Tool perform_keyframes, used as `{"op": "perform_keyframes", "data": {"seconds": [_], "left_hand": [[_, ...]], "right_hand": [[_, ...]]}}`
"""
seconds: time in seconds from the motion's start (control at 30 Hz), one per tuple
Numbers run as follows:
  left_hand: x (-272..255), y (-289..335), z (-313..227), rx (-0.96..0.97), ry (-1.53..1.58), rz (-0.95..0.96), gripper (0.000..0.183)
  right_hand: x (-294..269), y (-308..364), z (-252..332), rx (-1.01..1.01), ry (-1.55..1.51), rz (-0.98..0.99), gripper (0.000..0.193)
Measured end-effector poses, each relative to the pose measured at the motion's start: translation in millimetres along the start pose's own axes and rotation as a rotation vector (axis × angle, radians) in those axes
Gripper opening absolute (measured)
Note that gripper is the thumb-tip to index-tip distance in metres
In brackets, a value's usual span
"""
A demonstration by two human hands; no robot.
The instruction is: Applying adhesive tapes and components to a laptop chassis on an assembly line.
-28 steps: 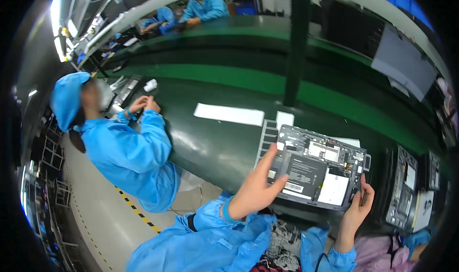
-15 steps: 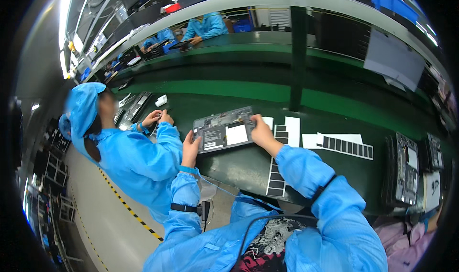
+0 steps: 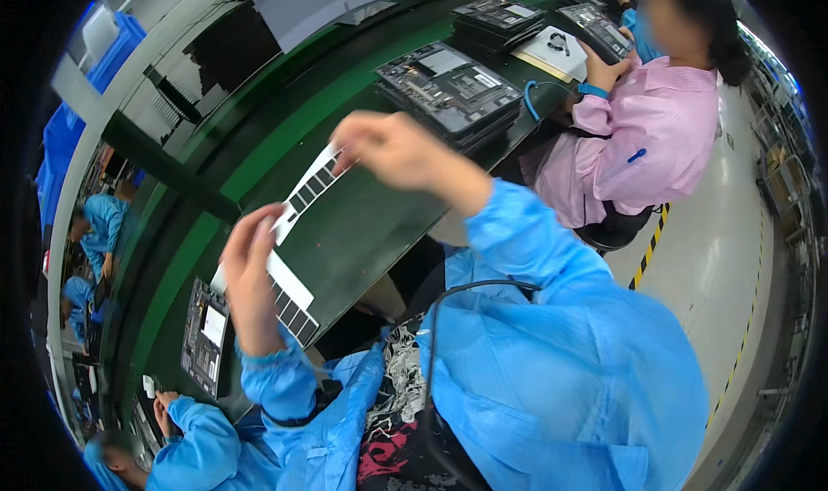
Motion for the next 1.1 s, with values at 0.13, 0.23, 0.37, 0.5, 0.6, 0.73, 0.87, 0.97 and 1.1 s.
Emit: {"op": "perform_keyframes", "data": {"seconds": [0.13,0.23,0.37,0.5,0.6,0.73,0.87,0.97,1.1], "left_hand": [[108.1,-78.0,21.6,-0.065,0.221,0.235,0.04],[173.4,-116.1,53.1,-0.155,0.184,0.137,0.066],[239.2,-144.5,97.2,-0.038,0.177,0.028,0.081],[260.9,-137.0,92.6,-0.058,0.019,-0.085,0.076],[265.6,-139.9,86.0,-0.132,0.014,-0.088,0.075],[231.8,-124.7,58.9,-0.017,0.37,-0.173,0.075],[144.3,-80.9,25.2,0.158,0.642,-0.444,0.053],[53.1,-43.6,43.8,0.108,0.978,-0.415,0.042],[-7.6,-3.5,86.1,-0.195,0.858,-0.335,0.05]], "right_hand": [[-145.1,54.9,-0.7,0.147,0.666,-0.426,0.027],[-210.6,69.3,-50.5,0.291,0.879,-0.618,0.031],[-238.1,77.5,-96.2,0.52,0.715,-0.452,0.024],[-228.5,86.4,-91.6,0.571,0.773,-0.682,0.018],[-225.5,92.2,-85.9,0.604,0.638,-0.788,0.017],[-193.6,81.3,-66.4,0.358,0.656,-0.907,0.014],[-84.7,92.9,0.3,0.025,0.271,-0.812,0.009],[-38.8,91.9,-4.7,-0.065,0.069,-0.743,0.012],[-16.3,75.6,-55.0,0.055,-0.358,-0.703,0.027]]}}
Point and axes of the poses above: each hand's wrist, its own y-axis away from the middle knuckle, its own x-axis out of the palm, z = x × y, the point moved 3 cm from there along -y, towards the middle knuckle, and after that the axes turned 10 degrees about z, right-handed, at the moved point
